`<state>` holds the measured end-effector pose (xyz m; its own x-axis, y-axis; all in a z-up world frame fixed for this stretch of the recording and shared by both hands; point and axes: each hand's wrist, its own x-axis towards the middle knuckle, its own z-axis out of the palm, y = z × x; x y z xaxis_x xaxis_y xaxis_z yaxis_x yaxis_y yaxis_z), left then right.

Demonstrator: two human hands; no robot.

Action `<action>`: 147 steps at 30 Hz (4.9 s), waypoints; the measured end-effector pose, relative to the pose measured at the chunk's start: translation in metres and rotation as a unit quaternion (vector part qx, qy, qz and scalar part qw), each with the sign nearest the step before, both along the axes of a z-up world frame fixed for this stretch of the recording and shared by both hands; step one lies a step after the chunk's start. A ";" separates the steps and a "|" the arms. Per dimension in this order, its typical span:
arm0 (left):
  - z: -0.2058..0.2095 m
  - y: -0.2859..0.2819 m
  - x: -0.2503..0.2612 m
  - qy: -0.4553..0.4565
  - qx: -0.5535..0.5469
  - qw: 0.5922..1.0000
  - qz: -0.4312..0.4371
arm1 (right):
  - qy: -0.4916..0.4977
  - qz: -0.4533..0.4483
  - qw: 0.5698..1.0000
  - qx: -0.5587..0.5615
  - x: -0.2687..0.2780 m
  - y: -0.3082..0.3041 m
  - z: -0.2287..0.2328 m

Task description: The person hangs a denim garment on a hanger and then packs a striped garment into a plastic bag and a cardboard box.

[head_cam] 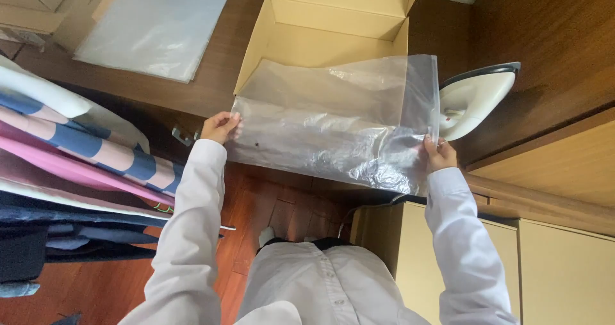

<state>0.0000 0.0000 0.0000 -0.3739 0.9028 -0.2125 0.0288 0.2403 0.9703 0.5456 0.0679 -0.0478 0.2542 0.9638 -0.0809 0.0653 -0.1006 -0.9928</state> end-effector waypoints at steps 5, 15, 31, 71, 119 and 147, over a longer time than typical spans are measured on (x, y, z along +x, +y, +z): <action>0.020 -0.026 -0.010 0.007 0.025 0.999 -0.020 | -0.024 0.045 0.998 -0.033 0.003 -0.033 0.038; 0.002 0.006 0.001 0.076 -0.064 0.994 -0.048 | 0.015 -0.011 0.998 -0.055 -0.011 -0.005 0.030; 0.061 -0.017 0.047 0.000 -0.087 0.996 0.009 | 0.084 0.038 0.994 -0.056 -0.014 -0.017 0.054; 0.025 0.045 -0.191 -0.114 0.115 0.961 0.225 | -0.086 0.230 0.965 0.093 -0.268 0.208 0.145; -0.021 0.146 -0.443 -0.045 0.042 0.931 0.360 | -0.263 0.520 0.790 -0.191 -0.604 0.386 0.125; -0.064 0.179 -0.387 0.090 0.114 0.898 0.415 | -0.036 0.304 0.946 -0.106 -0.644 0.364 0.074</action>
